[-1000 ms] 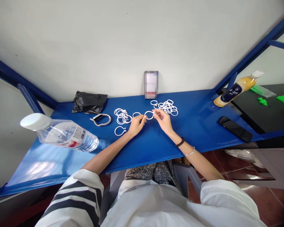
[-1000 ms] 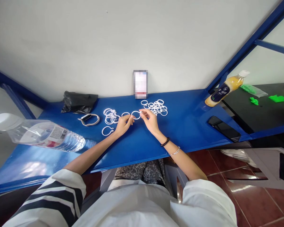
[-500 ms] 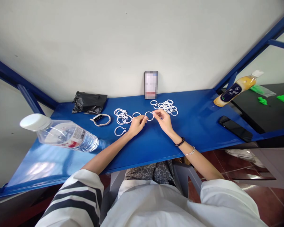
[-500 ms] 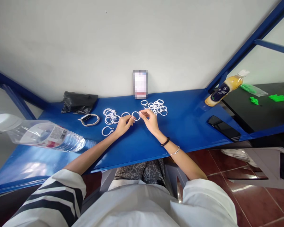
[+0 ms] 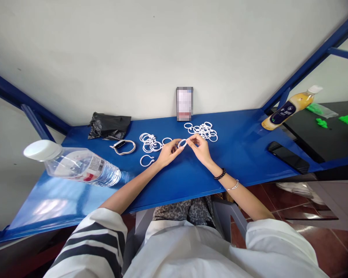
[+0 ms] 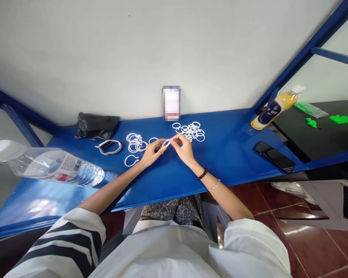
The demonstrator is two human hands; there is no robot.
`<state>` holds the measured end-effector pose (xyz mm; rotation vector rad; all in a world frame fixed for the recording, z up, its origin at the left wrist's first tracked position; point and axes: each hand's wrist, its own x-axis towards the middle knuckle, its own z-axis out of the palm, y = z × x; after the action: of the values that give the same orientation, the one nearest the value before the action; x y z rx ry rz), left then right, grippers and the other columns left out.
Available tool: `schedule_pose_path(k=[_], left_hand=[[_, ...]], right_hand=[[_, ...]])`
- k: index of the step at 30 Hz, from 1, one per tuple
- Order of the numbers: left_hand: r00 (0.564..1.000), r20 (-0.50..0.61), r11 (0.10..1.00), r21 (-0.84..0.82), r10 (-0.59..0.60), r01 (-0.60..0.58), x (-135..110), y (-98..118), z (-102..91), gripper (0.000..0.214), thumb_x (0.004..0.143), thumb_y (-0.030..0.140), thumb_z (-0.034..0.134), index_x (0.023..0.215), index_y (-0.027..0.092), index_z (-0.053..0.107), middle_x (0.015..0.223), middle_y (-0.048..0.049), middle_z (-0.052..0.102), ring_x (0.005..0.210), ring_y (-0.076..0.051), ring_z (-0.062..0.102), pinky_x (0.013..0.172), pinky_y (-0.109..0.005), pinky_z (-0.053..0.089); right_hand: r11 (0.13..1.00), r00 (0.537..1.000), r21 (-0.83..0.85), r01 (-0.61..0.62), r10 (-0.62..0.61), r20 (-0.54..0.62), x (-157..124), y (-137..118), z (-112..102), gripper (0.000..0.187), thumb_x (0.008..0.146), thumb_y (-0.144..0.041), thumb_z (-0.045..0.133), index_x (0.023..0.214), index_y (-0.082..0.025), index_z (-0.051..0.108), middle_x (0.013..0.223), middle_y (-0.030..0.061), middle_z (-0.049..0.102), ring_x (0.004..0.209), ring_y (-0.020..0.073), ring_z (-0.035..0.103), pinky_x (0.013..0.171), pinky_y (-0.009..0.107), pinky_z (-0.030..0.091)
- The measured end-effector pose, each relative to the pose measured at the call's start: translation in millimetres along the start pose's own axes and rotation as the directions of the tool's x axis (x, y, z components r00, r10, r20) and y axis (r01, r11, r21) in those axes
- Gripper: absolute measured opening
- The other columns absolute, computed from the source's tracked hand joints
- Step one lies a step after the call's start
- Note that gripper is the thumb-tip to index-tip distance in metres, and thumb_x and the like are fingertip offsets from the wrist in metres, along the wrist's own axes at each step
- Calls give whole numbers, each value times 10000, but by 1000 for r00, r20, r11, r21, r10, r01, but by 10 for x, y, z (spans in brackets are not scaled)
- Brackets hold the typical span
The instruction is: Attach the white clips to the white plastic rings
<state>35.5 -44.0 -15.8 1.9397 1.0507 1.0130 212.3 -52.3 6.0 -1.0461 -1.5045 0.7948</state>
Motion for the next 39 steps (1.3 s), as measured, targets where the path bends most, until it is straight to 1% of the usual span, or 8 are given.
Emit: schedule_pose_path(k=[2, 9, 17, 25, 32, 36, 39], left_hand=[[1000, 8, 1000, 12, -3, 3, 0, 4, 1, 464, 903, 521, 508, 1149, 139, 601, 734, -16, 622, 560, -114, 564, 571, -235, 466], [999, -19, 998, 52, 26, -25, 2, 36, 9, 416, 888, 495, 533, 1087, 139, 616, 717, -3, 599, 544, -97, 532, 542, -213, 441], [999, -21, 998, 55, 34, -32, 2, 47, 2, 412, 874, 487, 552, 1081, 136, 614, 692, 5, 595, 521, -94, 526, 529, -211, 444], [999, -26, 997, 60, 42, -41, 4, 56, 3, 402, 868, 481, 560, 1078, 141, 608, 687, 9, 596, 518, -93, 530, 531, -210, 450], [998, -50, 998, 45, 45, -43, 0, 30, 19, 413, 850, 494, 583, 1082, 152, 588, 674, 23, 591, 502, -87, 526, 529, -207, 454], [997, -67, 999, 42, 37, -35, -2, 20, 29, 417, 842, 494, 595, 1086, 156, 582, 664, 25, 591, 499, -88, 521, 526, -207, 453], [996, -82, 998, 43, 40, -36, -2, 16, 29, 410, 852, 487, 586, 1098, 159, 578, 670, 24, 583, 507, -88, 522, 526, -206, 451]], right_hand=[[1000, 1000, 1, 7, -7, 2, 0, -9, -3, 257, 839, -451, 643, 757, -213, 593, 721, -3, 619, 679, 146, 582, 668, 285, 473], [1000, 1000, 6, 10, -10, 17, 12, 36, -15, 278, 828, -472, 650, 741, -215, 586, 720, -1, 618, 689, 154, 578, 677, 296, 472], [999, 999, 16, 30, -31, 30, 17, 44, -9, 296, 829, -465, 650, 705, -219, 542, 711, -4, 591, 679, 154, 551, 657, 298, 449], [999, 999, 13, 35, -35, 37, 14, 40, 0, 321, 828, -489, 644, 696, -218, 532, 721, -5, 585, 688, 152, 551, 669, 299, 458], [1000, 999, 20, 18, -19, 36, -2, -8, -3, 235, 824, -444, 670, 795, -215, 630, 739, 2, 627, 678, 150, 574, 645, 291, 467], [1000, 999, 22, 12, -13, 46, -2, -31, -2, 235, 839, -452, 648, 876, -221, 672, 820, 24, 675, 737, 166, 614, 684, 305, 497], [1000, 998, 21, 6, -8, 64, -3, -23, 2, 261, 857, -471, 616, 930, -232, 693, 918, 40, 702, 802, 179, 640, 734, 323, 522]])
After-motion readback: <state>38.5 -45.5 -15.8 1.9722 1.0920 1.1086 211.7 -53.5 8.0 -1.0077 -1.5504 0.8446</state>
